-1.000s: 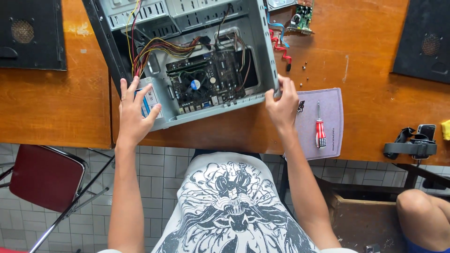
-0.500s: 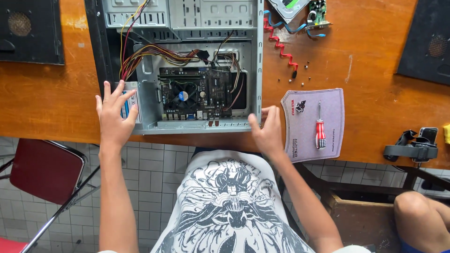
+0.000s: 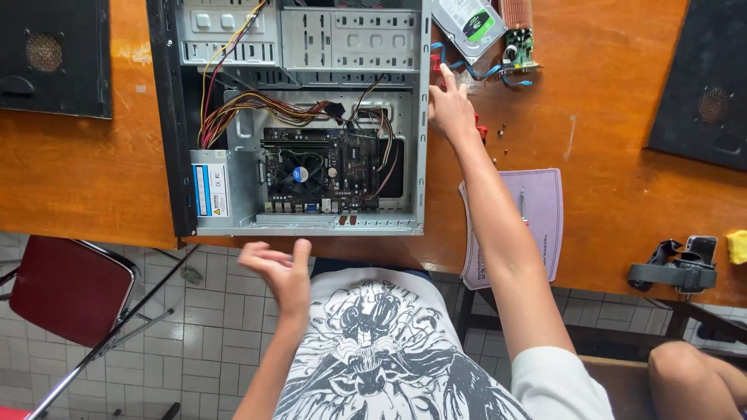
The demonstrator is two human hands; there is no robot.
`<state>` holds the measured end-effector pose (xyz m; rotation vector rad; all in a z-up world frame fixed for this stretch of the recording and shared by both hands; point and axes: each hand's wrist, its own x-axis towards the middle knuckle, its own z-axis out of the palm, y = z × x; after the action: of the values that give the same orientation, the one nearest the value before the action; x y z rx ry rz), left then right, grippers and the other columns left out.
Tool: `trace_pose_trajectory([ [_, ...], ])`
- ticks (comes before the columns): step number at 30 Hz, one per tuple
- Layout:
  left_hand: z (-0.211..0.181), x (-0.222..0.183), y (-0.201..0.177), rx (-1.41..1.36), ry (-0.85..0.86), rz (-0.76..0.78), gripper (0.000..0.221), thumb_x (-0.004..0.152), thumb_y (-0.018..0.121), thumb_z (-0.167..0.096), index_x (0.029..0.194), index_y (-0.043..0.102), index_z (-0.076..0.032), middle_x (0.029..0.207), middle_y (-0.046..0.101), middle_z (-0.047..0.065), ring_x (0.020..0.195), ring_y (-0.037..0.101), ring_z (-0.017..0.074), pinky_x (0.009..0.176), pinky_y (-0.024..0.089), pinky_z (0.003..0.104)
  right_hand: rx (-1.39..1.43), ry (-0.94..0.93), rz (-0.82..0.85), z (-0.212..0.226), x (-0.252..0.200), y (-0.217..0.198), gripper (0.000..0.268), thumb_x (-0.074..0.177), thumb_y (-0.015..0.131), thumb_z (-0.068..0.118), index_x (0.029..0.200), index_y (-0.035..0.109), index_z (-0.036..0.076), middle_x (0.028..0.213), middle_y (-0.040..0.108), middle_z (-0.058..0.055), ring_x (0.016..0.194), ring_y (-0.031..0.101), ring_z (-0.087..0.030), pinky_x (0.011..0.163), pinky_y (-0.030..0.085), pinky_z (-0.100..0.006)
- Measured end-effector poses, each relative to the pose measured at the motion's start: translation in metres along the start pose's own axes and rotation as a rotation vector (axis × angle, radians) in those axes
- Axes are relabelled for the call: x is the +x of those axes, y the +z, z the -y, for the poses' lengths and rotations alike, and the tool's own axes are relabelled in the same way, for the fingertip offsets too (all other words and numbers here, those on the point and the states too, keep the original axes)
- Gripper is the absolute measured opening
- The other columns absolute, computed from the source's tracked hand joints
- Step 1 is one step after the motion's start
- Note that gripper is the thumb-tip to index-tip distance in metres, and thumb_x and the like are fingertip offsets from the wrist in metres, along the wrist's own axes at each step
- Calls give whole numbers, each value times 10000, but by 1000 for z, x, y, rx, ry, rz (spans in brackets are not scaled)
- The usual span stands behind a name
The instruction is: Securing a power supply unit into a computer case using a screwdriver and managing the internal power cables.
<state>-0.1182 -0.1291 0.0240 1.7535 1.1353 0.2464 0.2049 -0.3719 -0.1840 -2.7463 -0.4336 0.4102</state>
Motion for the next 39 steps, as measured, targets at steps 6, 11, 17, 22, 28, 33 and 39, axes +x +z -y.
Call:
trace_pose_trajectory([
  [6, 18, -6, 48, -581, -977, 262, 766, 711, 773, -215, 1335, 328, -214, 1171, 433, 92, 1033, 614, 316, 918, 541, 494, -109, 137, 137, -9, 27, -11, 561, 916, 537, 150, 1473, 499, 203, 1613, 241, -135, 1265, 418, -472, 845, 537, -631],
  [11, 11, 0, 75, -626, -838, 237, 612, 786, 787, -165, 1081, 251, -180, 962, 489, 57, 862, 575, 127, 917, 613, 401, -250, 104, 31, -22, 27, -11, 456, 915, 591, 204, 1366, 542, 154, 1542, 363, -124, 1147, 502, -455, 755, 568, -585],
  [17, 15, 6, 83, -574, -812, 165, 358, 824, 637, -44, 1064, 372, -33, 1149, 509, 161, 1013, 574, 176, 909, 574, 326, -346, 106, -38, -40, 29, -5, 355, 923, 591, 228, 1263, 610, 126, 1382, 490, -100, 1054, 570, -410, 675, 581, -520],
  [22, 17, 8, 75, -497, -764, 200, 200, 886, 588, -42, 956, 400, -42, 1014, 484, 124, 931, 529, 163, 874, 567, 324, -393, 109, -101, -57, 22, -2, 320, 899, 618, 244, 1193, 657, 125, 1353, 517, -93, 990, 593, -398, 612, 577, -499],
  [28, 33, 16, 48, -405, -761, 180, 294, 871, 572, -25, 1065, 351, -30, 1136, 380, 98, 932, 532, 139, 787, 561, 279, -154, 73, 50, -56, 24, -12, 388, 918, 552, 157, 1228, 571, -75, 1456, 383, -148, 1046, 573, -472, 735, 563, -575],
  [33, 80, 33, 18, -334, -634, 313, 312, 881, 582, -27, 623, 426, -107, 691, 437, 15, 685, 465, 147, 654, 453, 305, 439, -39, -350, -28, 44, -45, 225, 1032, 460, 202, 958, 627, 70, 1020, 625, -134, 954, 612, -317, 834, 468, -433],
  [39, 96, 45, 0, -347, -620, 425, 303, 876, 601, -34, 599, 493, -92, 655, 448, -5, 662, 523, 141, 665, 523, 303, 707, -294, -265, 74, 33, -123, 473, 1024, 552, 458, 1309, 592, 82, 1174, 618, -36, 908, 498, -169, 792, 414, -331],
])
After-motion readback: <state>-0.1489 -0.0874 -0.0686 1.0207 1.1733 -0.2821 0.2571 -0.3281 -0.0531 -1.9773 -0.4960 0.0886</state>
